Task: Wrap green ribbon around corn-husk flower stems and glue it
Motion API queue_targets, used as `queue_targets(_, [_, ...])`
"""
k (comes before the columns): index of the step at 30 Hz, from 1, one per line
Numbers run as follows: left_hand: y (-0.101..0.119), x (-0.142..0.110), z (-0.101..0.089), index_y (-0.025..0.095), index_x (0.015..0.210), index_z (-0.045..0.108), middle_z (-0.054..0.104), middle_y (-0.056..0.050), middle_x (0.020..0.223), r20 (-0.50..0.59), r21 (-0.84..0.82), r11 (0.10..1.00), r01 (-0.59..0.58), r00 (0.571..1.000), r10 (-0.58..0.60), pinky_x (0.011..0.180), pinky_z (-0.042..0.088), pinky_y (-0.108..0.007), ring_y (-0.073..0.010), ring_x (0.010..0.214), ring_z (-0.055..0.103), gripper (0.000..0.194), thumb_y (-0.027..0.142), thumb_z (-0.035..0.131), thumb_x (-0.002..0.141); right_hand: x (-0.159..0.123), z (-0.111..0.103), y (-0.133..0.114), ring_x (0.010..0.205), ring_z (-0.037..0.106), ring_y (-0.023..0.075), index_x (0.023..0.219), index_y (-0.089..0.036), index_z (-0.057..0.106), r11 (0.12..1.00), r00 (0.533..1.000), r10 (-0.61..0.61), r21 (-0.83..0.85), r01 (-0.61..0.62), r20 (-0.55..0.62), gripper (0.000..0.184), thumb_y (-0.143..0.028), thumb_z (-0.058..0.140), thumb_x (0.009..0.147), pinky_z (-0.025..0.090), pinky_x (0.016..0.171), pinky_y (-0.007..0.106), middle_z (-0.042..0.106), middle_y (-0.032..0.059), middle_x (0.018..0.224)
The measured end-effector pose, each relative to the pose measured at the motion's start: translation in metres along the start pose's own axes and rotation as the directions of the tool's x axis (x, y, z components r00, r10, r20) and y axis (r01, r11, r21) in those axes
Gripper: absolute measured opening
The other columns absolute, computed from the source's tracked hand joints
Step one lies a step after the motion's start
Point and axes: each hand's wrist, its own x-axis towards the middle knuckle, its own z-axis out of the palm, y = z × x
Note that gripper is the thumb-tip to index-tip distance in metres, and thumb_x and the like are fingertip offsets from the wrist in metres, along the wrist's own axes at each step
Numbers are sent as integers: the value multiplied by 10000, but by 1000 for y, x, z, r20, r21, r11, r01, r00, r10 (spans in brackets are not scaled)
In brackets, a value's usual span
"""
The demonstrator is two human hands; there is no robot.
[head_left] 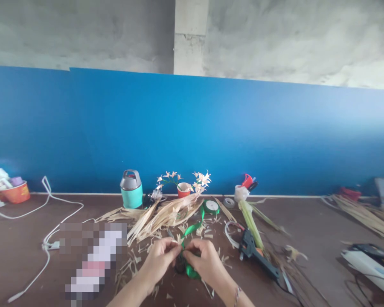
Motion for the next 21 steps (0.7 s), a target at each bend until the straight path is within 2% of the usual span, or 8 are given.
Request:
queue_targets(4, [-1,0,2,164,670,572,430,80,416,47,7,1000,-13,999,12,397,168,-203,-63,373,323,342,498,649,672,2,-1,3,533,479,112,569,-136,626,999,999,33,-9,-33,-6,111,-207,596,650,350,501,203,567,-11,534])
queue_targets(11, [-1,-5,6,179,691,531,369,99,454,63,-180,982,63,997,-53,381,139,-174,-45,399,278,394,531,690,615,4,0,6,419,349,55,511,-139,555,943,972,210,239,-230,109,114,-182,577,615,246,411,182,464,-56,429])
queue_targets(16, [-1,-8,9,177,708,543,467,69,535,90,-339,933,123,991,-98,405,227,-156,-59,470,379,395,486,745,567,4,0,5,340,236,23,516,-155,516,890,951,242,346,-296,192,166,-256,598,618,130,365,191,411,-87,379])
queue_targets(21, [4,-10,6,158,763,574,506,52,568,146,-344,936,70,989,-20,423,240,-167,-57,478,405,301,358,748,620,5,1,10,324,232,13,561,-155,521,848,947,218,435,-302,234,220,-326,648,616,110,351,194,462,-79,420])
